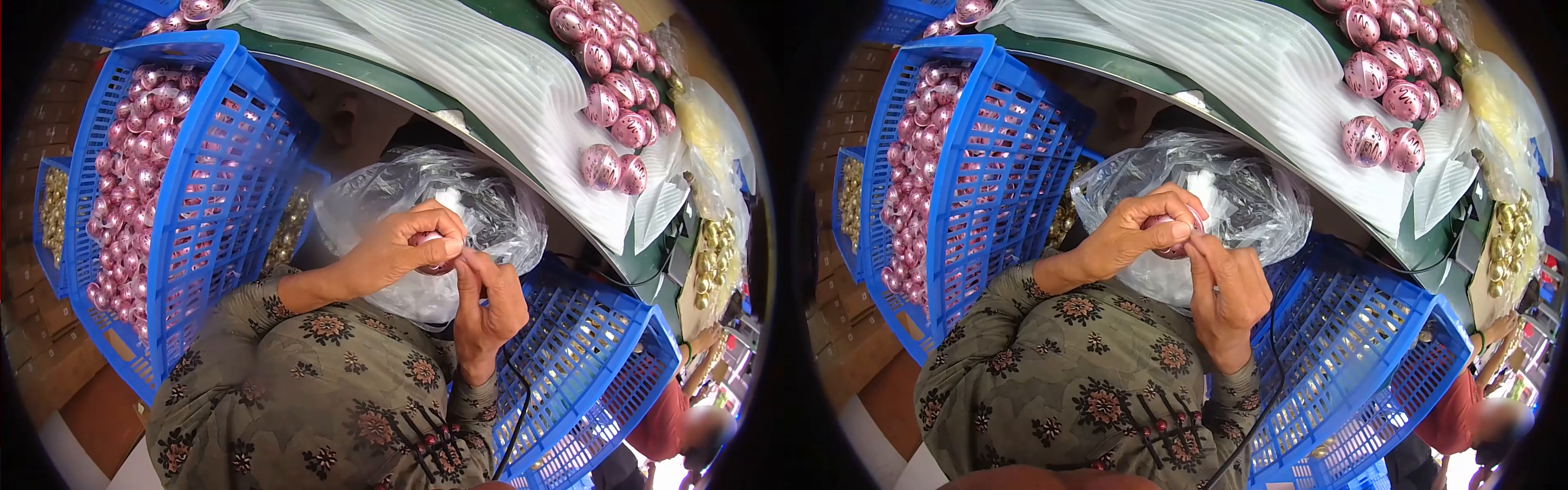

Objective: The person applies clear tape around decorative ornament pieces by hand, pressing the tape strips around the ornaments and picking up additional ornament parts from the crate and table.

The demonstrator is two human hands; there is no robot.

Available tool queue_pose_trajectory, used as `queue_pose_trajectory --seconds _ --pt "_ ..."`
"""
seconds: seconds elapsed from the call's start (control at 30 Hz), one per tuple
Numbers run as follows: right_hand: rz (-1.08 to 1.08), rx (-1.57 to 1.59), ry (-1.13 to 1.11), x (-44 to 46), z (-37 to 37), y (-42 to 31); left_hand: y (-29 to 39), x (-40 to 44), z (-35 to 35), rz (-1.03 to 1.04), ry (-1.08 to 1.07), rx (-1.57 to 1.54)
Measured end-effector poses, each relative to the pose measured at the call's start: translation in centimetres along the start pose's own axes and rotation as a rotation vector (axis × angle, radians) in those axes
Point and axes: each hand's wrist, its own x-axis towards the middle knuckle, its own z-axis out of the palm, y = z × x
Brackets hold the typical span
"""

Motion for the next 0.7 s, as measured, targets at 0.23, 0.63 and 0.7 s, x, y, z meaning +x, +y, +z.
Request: queue_pose_trajectory --seconds 0.23,0.63,0.7 --pt "0.143 0.138 0.068 0.1 0.5 0.6 -0.4 0.7 -0.5 0.036 -0.045 -0.083" --pt "0.059 0.154 0.163 -1.8 1.9 1.0 0.0 0.4 -0.3 -0.018 -0.037 -0.155" --pt "0.033 0.132 0.168 -1.7 2.0 1.1 0.3 0.3 -0.1 -0.043 -0.046 -0.154"
